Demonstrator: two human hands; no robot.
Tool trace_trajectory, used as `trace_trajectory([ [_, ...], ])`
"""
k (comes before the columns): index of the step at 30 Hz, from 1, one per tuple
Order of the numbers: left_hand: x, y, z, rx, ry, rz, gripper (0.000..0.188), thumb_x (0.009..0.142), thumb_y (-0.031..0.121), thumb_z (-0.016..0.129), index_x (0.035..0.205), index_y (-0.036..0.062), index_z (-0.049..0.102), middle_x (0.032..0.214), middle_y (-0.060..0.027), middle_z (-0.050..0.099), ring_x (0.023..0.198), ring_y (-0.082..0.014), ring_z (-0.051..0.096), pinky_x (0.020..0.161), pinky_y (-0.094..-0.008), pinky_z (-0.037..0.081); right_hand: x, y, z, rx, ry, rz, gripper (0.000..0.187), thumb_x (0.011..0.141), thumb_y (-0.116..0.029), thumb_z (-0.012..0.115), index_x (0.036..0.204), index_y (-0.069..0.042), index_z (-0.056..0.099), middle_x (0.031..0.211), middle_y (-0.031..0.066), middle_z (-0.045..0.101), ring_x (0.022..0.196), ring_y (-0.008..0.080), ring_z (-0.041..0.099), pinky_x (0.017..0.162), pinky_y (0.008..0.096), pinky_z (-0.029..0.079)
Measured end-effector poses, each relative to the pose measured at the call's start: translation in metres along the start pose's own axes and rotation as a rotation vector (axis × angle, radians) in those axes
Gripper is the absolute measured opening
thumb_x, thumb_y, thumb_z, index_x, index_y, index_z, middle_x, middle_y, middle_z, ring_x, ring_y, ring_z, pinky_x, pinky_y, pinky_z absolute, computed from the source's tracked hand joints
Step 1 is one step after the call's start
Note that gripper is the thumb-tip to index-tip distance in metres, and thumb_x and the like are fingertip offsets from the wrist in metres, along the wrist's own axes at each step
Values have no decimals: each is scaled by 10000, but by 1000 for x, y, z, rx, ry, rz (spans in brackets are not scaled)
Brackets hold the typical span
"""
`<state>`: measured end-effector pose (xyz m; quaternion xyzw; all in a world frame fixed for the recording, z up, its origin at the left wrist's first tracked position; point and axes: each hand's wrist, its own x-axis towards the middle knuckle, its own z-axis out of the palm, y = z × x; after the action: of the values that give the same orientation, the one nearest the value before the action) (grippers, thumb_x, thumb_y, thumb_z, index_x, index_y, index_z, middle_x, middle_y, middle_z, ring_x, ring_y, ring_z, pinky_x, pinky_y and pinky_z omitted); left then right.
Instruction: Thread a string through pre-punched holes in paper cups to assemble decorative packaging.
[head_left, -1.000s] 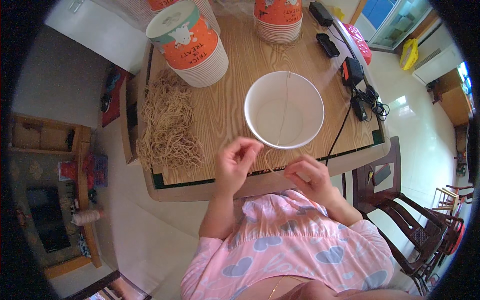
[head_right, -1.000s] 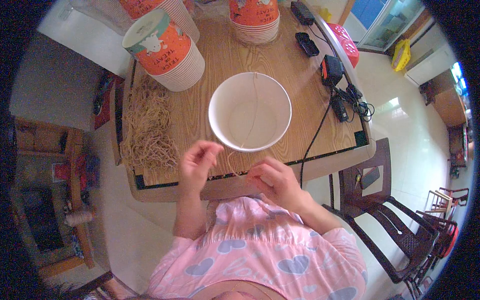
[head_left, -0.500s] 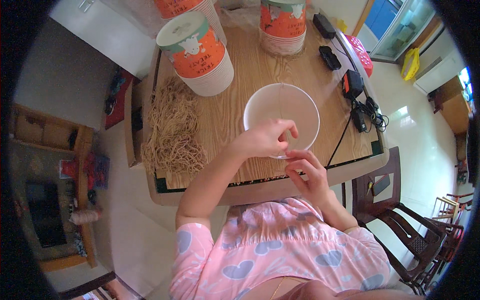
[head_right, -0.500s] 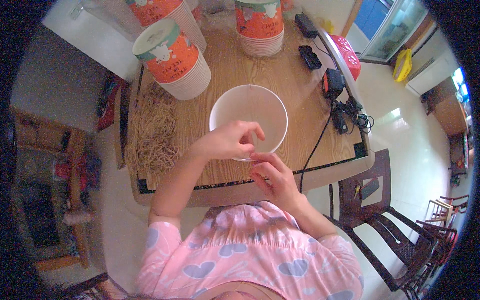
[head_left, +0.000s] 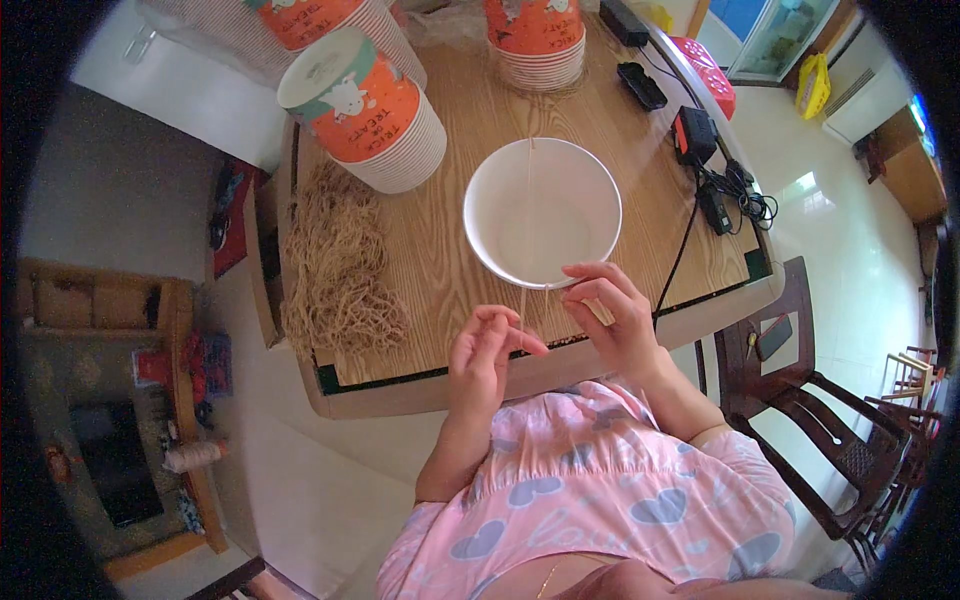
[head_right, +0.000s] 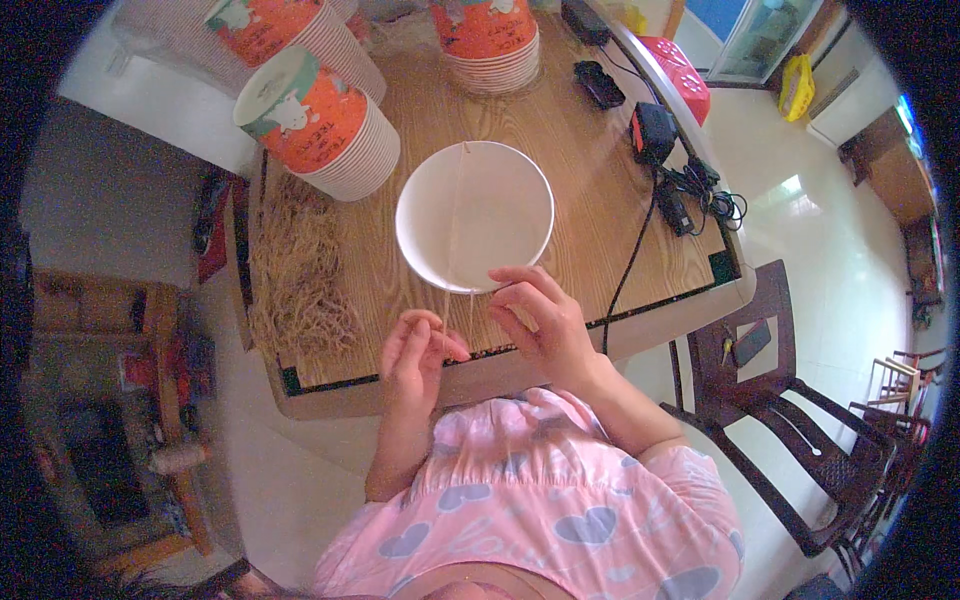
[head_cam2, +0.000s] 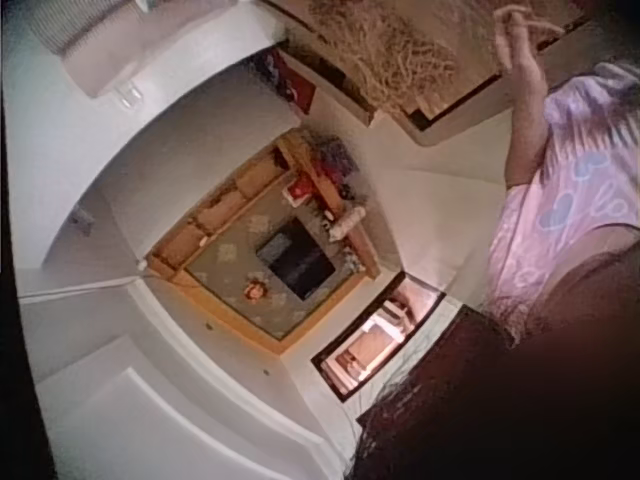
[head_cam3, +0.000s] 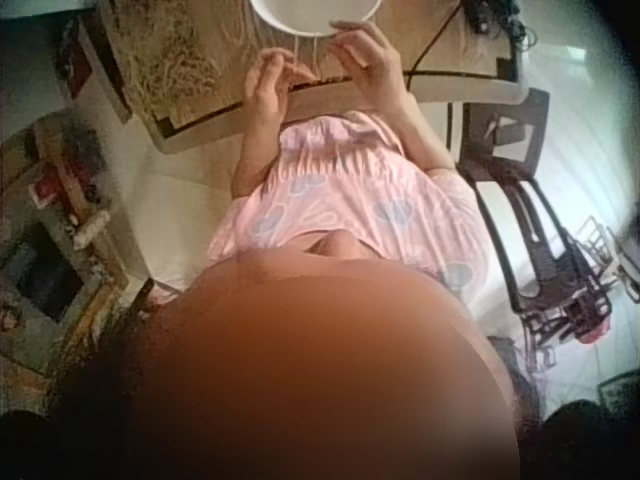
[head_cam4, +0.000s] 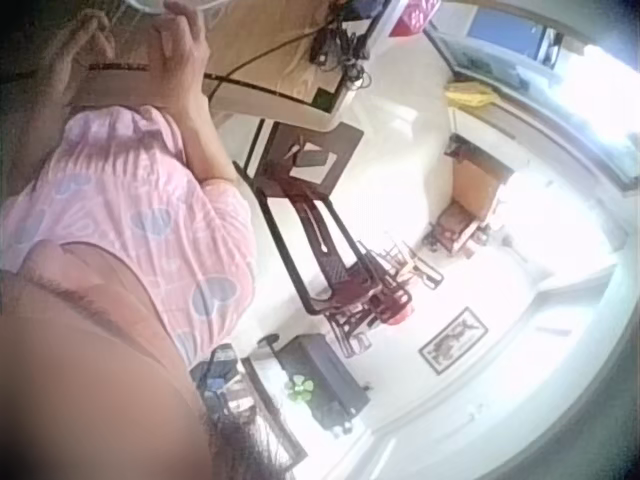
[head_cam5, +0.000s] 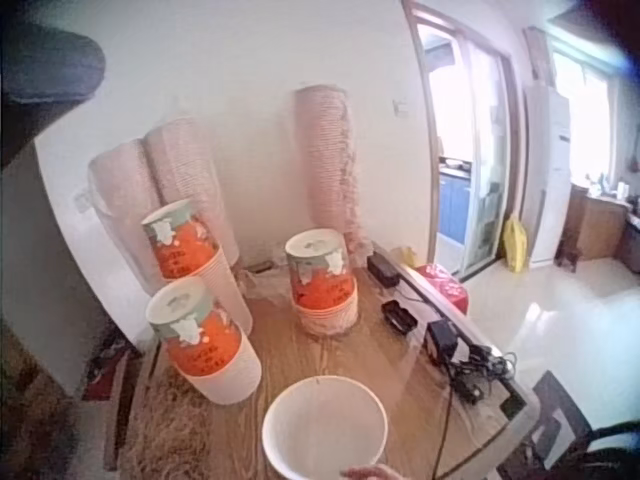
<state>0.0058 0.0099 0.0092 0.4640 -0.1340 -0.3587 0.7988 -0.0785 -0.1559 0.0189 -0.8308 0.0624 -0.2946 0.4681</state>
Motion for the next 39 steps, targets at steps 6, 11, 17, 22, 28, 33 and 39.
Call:
trace_trajectory([
  [6, 21, -31, -9, -205, 65, -323, 242, 893, 151, 546, 1085, 3, 551, 692, -46, 614, 569, -146, 602, 543, -255, 477, -10, 9, 9, -40, 22, -34, 125, 755, -7, 652, 855, -21, 580, 1124, 146, 537, 906, 261, 590, 735, 324, 499],
  [11, 34, -29, -12, -373, -287, -404, 285, 887, 173, 565, 1087, -30, 557, 599, 9, 553, 470, -51, 486, 483, -221, 410, -26, 6, 14, -91, 167, -84, 159, 719, -12, 677, 849, -25, 586, 1079, 159, 520, 930, 268, 563, 777, 330, 479],
  [17, 39, -34, -10, -363, -278, -496, 234, 893, 189, 558, 984, -25, 583, 562, 29, 522, 445, -50, 452, 463, -205, 358, -29, 7, 14, -76, 118, -70, 129, 745, -5, 645, 852, -25, 575, 1012, 144, 506, 929, 254, 518, 804, 331, 437],
  [22, 40, -35, -9, -490, -361, -487, 145, 900, 168, 540, 869, 31, 578, 542, 30, 495, 461, -55, 441, 488, -215, 364, -25, 8, 12, -67, 76, -79, 139, 760, -36, 625, 876, -18, 550, 1014, 159, 515, 931, 290, 524, 802, 356, 441],
  [28, 35, -45, -5, -625, -363, -526, 154, 901, 191, 534, 819, 62, 550, 523, 39, 455, 503, -65, 444, 530, -237, 384, -25, 5, 15, -53, 98, -65, 52, 820, -33, 547, 827, -8, 502, 1000, 165, 501, 895, 271, 507, 786, 335, 424],
  [33, 35, -42, 0, -632, -427, -496, 180, 902, 221, 542, 869, 47, 578, 522, 45, 431, 499, -68, 412, 555, -240, 397, -35, 2, 14, -268, 233, -2, 56, 787, -32, 578, 774, -17, 526, 871, 141, 502, 779, 282, 486, 720, 352, 398],
  [39, 38, -44, 0, -583, -382, -482, 243, 901, 218, 547, 1006, 5, 600, 517, 47, 422, 501, -65, 412, 573, -229, 405, -45, 14, 12, -34, -56, 134, 93, 846, -42, 524, 766, 0, 505, 717, 117, 481, 688, 262, 481, 642, 329, 396],
])
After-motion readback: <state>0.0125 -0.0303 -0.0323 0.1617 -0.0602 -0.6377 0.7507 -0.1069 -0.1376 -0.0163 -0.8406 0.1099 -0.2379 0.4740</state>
